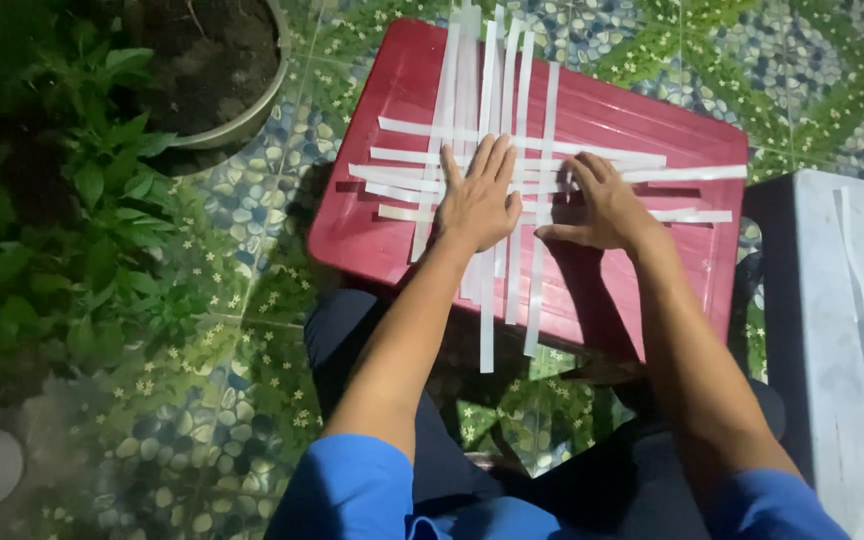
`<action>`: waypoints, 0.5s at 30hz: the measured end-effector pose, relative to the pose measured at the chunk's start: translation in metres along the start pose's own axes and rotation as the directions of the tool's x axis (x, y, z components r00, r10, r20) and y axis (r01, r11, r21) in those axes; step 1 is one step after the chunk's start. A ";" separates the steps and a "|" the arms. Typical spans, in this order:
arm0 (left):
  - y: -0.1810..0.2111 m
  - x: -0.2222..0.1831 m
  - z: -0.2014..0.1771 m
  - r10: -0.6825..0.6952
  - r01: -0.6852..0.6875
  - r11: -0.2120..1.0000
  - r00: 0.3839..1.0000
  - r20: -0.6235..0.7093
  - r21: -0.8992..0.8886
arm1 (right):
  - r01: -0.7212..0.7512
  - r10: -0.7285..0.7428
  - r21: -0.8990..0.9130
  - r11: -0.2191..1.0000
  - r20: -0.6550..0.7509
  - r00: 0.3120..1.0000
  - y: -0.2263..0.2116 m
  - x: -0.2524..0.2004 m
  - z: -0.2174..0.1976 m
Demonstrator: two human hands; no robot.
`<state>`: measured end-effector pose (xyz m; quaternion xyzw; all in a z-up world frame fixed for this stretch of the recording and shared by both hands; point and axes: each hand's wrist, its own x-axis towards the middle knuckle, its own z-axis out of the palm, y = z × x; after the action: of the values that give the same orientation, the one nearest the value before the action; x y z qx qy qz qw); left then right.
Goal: Weaving white plastic strips into a grid pattern on a small red stool.
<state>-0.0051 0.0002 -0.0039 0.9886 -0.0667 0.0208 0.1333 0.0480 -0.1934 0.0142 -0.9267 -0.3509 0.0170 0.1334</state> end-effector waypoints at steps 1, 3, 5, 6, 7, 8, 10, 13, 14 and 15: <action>0.001 -0.002 -0.007 -0.002 0.002 1.000 1.000 -0.004 0.003 | 0.004 -0.004 -0.001 1.000 -0.003 1.000 -0.005 0.007 -0.005; 0.003 -0.008 -0.019 -0.013 0.011 0.999 0.999 -0.030 -0.042 | -0.182 0.279 -0.328 0.927 0.276 0.920 -0.016 0.017 -0.012; 0.001 -0.004 -0.008 -0.031 0.031 0.999 0.999 -0.013 -0.034 | -0.192 0.337 -0.433 0.881 0.288 0.896 -0.004 0.029 0.001; 0.000 -0.001 -0.003 -0.048 0.048 0.998 0.999 0.003 -0.027 | -0.196 0.396 -0.534 0.823 0.291 0.871 0.002 0.036 0.007; 0.000 -0.001 -0.003 -0.047 0.047 0.999 0.999 0.003 -0.026 | -0.197 0.397 -0.533 0.823 0.290 0.871 0.003 0.040 0.009; 0.000 -0.001 -0.004 -0.054 0.054 0.998 0.999 0.005 -0.030 | -0.185 0.382 -0.553 0.812 0.264 0.886 0.005 0.044 0.012; 0.001 0.001 -0.002 -0.057 0.057 0.998 0.998 0.004 -0.032 | -0.177 0.367 -0.574 0.800 0.234 0.900 0.000 0.050 0.002; -0.001 0.002 0.002 -0.064 0.064 0.998 0.998 -0.026 -0.017 | -0.072 0.202 -0.367 0.928 0.331 0.922 -0.010 0.056 -0.016; -0.001 0.002 0.003 -0.060 0.059 0.998 0.998 -0.034 -0.020 | -0.079 0.156 -0.273 0.959 0.272 0.949 -0.006 0.056 -0.012; -0.002 0.002 0.004 -0.056 0.055 0.998 0.998 -0.042 -0.021 | -0.079 0.115 -0.176 0.981 0.206 0.972 -0.001 0.058 -0.007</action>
<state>-0.0025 0.0011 -0.0087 0.9880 -0.0367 0.0376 0.1449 0.0916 -0.1564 0.0253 -0.9434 -0.3177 0.0944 0.0158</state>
